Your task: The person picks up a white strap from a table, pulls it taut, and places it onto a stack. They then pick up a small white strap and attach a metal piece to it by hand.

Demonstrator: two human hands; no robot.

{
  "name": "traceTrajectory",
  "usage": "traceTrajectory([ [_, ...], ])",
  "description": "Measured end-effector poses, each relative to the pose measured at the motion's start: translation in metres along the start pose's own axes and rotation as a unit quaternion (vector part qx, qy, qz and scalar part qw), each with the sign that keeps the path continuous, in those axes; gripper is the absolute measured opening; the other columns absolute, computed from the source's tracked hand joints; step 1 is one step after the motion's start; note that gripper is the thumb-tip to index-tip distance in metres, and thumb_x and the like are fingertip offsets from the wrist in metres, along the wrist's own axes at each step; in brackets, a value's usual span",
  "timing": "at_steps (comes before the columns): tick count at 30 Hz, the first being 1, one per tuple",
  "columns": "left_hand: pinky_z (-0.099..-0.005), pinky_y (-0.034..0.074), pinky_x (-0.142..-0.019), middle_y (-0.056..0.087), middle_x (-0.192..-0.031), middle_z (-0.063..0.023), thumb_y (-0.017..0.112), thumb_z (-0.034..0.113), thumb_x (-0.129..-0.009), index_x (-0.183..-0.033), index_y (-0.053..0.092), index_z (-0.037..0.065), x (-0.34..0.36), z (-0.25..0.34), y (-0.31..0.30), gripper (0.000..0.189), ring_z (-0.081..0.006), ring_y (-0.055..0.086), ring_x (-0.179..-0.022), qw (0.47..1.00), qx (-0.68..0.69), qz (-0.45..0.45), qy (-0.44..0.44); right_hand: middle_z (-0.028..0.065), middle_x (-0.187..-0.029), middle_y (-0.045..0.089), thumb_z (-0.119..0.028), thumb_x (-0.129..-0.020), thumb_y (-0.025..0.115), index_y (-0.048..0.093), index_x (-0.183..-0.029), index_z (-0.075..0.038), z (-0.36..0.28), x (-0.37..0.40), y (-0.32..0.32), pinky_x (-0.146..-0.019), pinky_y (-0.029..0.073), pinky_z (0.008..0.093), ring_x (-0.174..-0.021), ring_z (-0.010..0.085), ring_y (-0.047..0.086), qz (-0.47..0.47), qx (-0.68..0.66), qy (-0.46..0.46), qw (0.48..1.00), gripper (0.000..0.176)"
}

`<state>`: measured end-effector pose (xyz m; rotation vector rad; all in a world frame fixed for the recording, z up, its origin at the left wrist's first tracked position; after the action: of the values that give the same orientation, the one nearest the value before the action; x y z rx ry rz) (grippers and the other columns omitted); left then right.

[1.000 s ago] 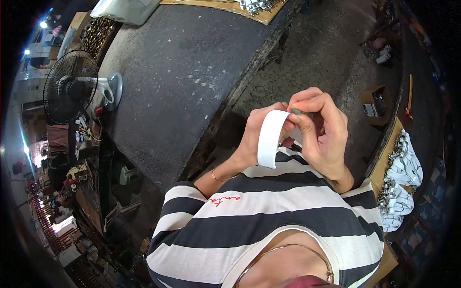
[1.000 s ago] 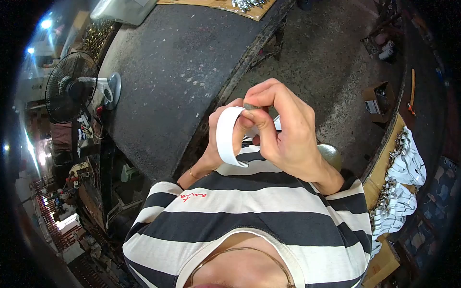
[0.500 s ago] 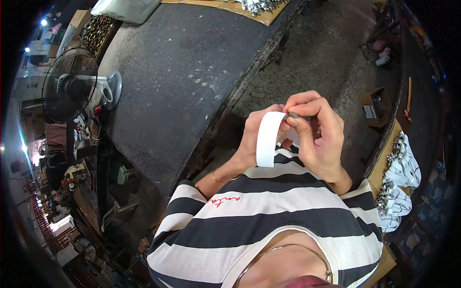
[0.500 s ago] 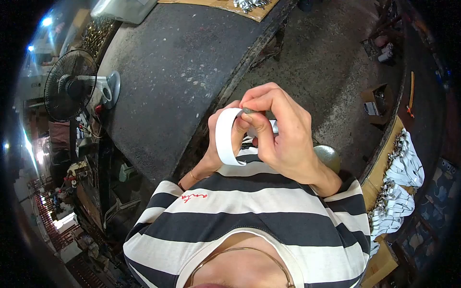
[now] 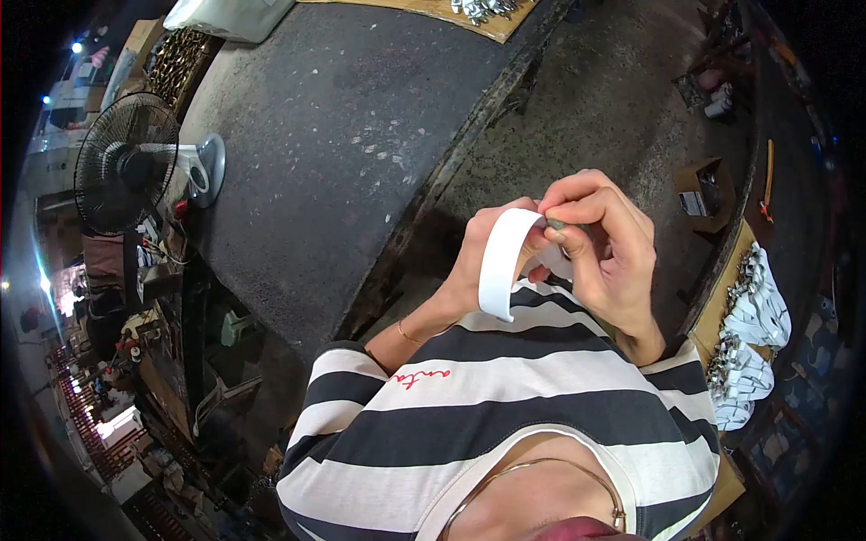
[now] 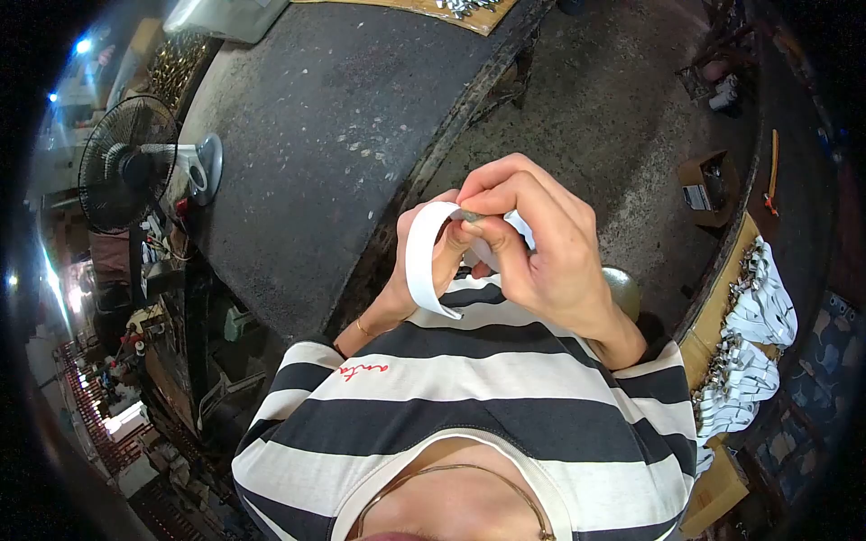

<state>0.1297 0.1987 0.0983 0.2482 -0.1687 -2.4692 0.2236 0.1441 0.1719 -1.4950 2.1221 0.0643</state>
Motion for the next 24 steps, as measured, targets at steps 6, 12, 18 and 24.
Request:
traceTrajectory([
  [6, -0.0226, 0.047, -0.047, 0.059, -0.077, -0.0057, 0.064, 0.041, -0.094, -0.099, 0.059, -0.003, 0.005, -0.022, 0.000, 0.045, -0.0099, 0.057, -0.057, 0.982, 0.163, 0.018, -0.091, 0.0123, -0.090, 0.066, 0.004, -0.086, 0.065, 0.063, -0.095, 0.004, 0.022, 0.000, -0.001, -0.062, 0.051, 0.0249, -0.076, 0.0138, 0.065, 0.041, -0.111, 0.072, 0.990, 0.009],
  [12, -0.0233, 0.046, -0.045, 0.061, -0.078, -0.0089, 0.064, 0.045, -0.092, -0.100, 0.058, -0.004, 0.009, -0.029, -0.001, 0.050, -0.0126, 0.057, -0.056, 0.976, 0.182, 0.018, -0.115, 0.0122, -0.091, 0.064, 0.007, -0.082, 0.065, 0.065, -0.096, 0.003, 0.007, -0.006, 0.000, -0.060, 0.050, 0.0259, -0.074, 0.0178, 0.065, -0.006, 0.021, 0.000, 1.000, 0.015],
  [18, -0.0227, 0.047, -0.045, 0.061, -0.081, -0.0095, 0.059, 0.040, -0.096, -0.102, 0.058, -0.003, 0.013, -0.033, -0.003, 0.043, -0.0136, 0.059, -0.057, 0.967, 0.231, 0.036, -0.105, 0.0134, -0.103, 0.062, 0.004, -0.079, 0.067, 0.066, -0.094, 0.002, -0.009, 0.002, 0.004, -0.066, 0.053, 0.0311, -0.079, 0.0228, 0.066, -0.058, 0.118, -0.054, 0.990, 0.015],
  [24, -0.0163, 0.048, -0.047, 0.056, -0.075, 0.0001, 0.062, 0.039, -0.096, -0.098, 0.058, 0.003, 0.009, -0.027, 0.001, 0.035, -0.0049, 0.057, -0.055, 0.960, 0.251, 0.023, -0.119, 0.0133, -0.102, 0.062, 0.005, -0.079, 0.068, 0.064, -0.093, 0.002, -0.010, 0.007, 0.001, -0.066, 0.052, 0.0293, -0.081, 0.0220, 0.066, -0.047, 0.068, -0.059, 0.995, 0.015],
])
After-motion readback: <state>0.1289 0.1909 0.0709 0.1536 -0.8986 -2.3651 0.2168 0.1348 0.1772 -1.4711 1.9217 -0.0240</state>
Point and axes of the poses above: each hand's wrist, its own x-axis away from the middle knuckle, its own y-axis out of the palm, z = x × y, the point moved 9 cm from there along -x, towards the middle knuckle
